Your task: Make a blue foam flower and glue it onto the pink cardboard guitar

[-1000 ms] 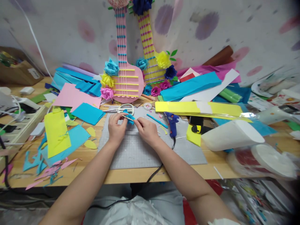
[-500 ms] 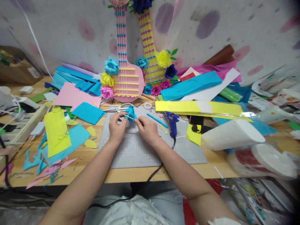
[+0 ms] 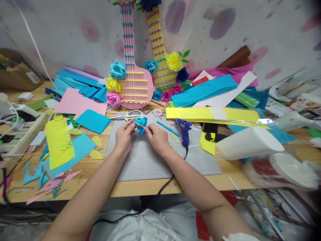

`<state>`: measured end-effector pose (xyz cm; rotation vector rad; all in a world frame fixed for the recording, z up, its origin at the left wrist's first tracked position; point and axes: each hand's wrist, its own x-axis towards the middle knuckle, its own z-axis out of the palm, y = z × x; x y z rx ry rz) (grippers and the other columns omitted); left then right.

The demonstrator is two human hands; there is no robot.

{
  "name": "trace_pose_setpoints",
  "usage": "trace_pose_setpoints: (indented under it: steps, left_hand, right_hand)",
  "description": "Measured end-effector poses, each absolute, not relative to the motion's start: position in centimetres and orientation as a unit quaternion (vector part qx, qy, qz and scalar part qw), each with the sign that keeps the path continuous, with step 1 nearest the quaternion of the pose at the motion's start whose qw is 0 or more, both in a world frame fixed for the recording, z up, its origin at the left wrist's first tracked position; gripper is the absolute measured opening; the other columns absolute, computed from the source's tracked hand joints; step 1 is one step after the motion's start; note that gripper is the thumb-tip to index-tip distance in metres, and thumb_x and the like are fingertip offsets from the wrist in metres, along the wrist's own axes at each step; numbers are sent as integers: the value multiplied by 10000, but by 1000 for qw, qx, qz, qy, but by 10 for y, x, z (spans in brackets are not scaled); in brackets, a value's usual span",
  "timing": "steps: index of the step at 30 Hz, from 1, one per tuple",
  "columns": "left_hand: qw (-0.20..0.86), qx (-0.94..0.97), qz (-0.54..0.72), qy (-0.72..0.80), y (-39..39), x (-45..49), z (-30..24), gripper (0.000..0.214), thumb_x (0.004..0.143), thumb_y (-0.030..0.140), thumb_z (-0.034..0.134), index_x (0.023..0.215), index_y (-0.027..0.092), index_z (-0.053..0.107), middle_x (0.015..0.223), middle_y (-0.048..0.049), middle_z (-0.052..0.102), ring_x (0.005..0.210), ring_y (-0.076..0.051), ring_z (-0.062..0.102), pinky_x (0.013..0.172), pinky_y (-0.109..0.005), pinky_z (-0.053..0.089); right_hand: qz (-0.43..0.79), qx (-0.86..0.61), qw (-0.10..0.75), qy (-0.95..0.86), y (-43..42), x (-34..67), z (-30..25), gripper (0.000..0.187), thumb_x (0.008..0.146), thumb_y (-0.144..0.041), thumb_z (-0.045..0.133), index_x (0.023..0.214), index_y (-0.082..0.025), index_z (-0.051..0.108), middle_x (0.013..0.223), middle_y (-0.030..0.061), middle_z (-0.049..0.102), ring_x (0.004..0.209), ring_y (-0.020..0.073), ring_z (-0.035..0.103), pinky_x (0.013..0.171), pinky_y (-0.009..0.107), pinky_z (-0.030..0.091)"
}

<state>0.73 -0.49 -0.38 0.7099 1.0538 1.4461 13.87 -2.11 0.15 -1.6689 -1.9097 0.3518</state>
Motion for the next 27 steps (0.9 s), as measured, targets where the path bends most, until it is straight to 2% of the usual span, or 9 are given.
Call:
trace_pose_setpoints:
  steps: [4,9,16,27]
  left_hand:
    - [598,269,611,443,-5,6,-1,281,593,237,747,862,176,696,836,-33,696,722,-110,624,576,-193,481]
    - [600,257,613,446,-4,4,-1,228,648,295,730,844,184,695,859,-37,701,774,-121,636,551,-176,484]
    - [582,256,618,463,-6,8,-3,269,636,255,735,892,179,700,928,-44,698,802,-132,637,503,-164,451]
    - [592,242,629,441,-7,9,2,251,637,172,714,886,151,696,852,-30,695,665,-77,604,431,-130,378]
  right_hand:
    - [130,-624,290,-714,-22,141,4,280,897,-387,433,738,-209,580,730,26,647,663,145,549,555,255,243]
    - [133,-617,284,-721,-25,139,8,273,898,-376,431,737,-207,573,741,30,647,672,150,554,560,262,251]
    - [142,-603,260,-740,-24,127,10,227,910,-289,394,827,-198,584,852,60,664,754,170,584,613,263,318]
    - [151,-615,188,-750,-24,120,14,288,937,-302,343,931,-171,599,922,75,684,810,161,619,656,248,354]
